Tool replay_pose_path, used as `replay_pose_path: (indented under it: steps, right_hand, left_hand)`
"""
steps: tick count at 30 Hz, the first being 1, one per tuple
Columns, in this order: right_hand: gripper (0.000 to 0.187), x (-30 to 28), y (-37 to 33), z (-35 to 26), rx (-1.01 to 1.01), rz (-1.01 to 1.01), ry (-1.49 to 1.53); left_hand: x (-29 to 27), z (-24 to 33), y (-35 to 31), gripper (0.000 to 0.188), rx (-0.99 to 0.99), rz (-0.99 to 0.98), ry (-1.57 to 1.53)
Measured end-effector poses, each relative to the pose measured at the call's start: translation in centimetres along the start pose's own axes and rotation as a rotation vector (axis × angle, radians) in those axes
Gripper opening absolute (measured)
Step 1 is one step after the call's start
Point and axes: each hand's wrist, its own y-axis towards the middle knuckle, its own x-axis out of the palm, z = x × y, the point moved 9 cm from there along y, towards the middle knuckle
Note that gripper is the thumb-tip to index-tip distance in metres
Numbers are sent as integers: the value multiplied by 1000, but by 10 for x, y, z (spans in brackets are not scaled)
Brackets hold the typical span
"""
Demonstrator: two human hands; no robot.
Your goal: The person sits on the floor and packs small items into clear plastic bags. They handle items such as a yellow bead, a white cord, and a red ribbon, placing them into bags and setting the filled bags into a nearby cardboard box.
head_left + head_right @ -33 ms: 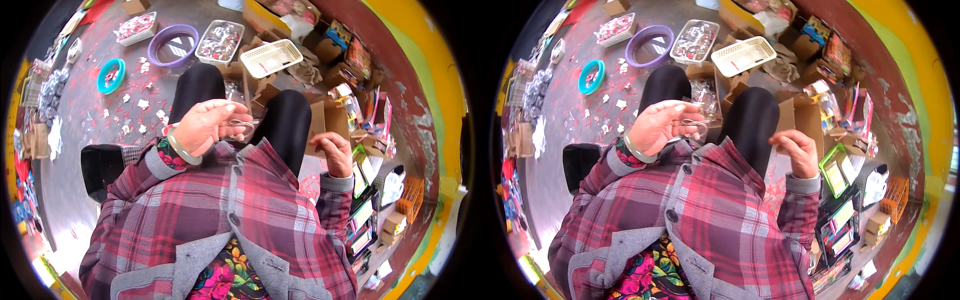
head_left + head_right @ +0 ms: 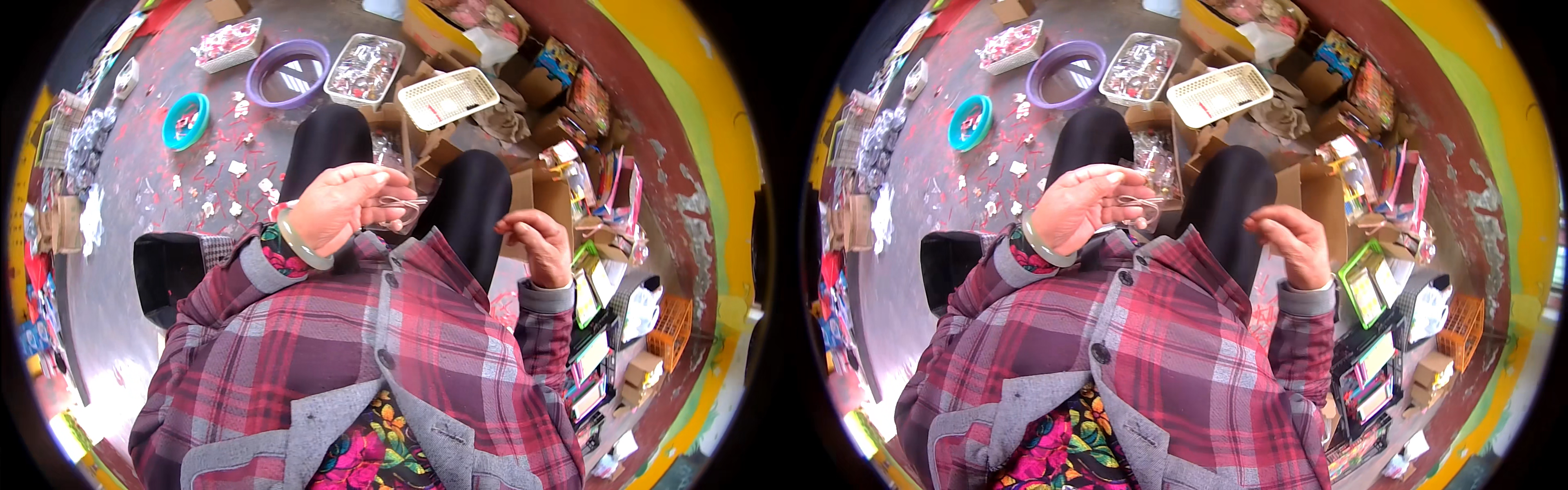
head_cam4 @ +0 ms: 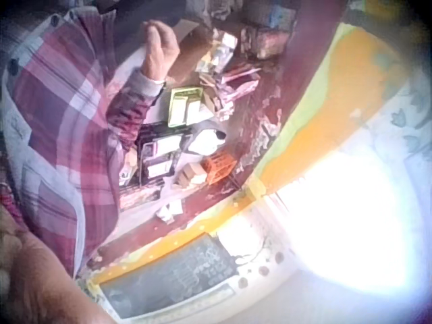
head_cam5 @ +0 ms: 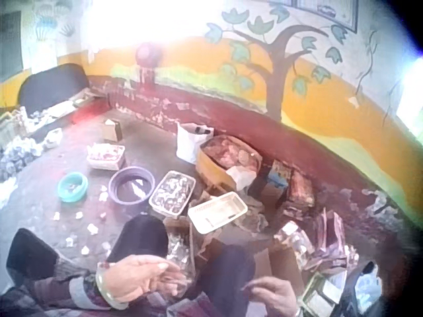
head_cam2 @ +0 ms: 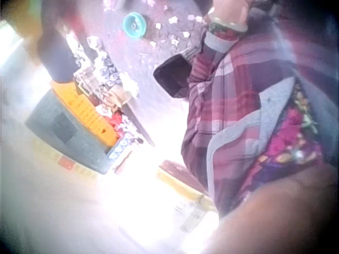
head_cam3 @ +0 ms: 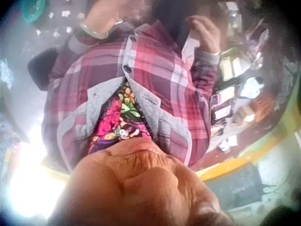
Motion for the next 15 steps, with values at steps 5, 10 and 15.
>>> replay_pose_path:
  steps: [5,10,15]
  right_hand:
    - [45,90,42,-23,-34,-188,109]
    - [29,114,52,-18,64,-205,170]
    - [14,106,60,-15,-80,-79,114]
  left_hand:
    - [-6,6,-1,25,41,36,-59]
    - [-6,9,1,25,72,26,-100]
    - [-5,4,4,26,32,-19,-91]
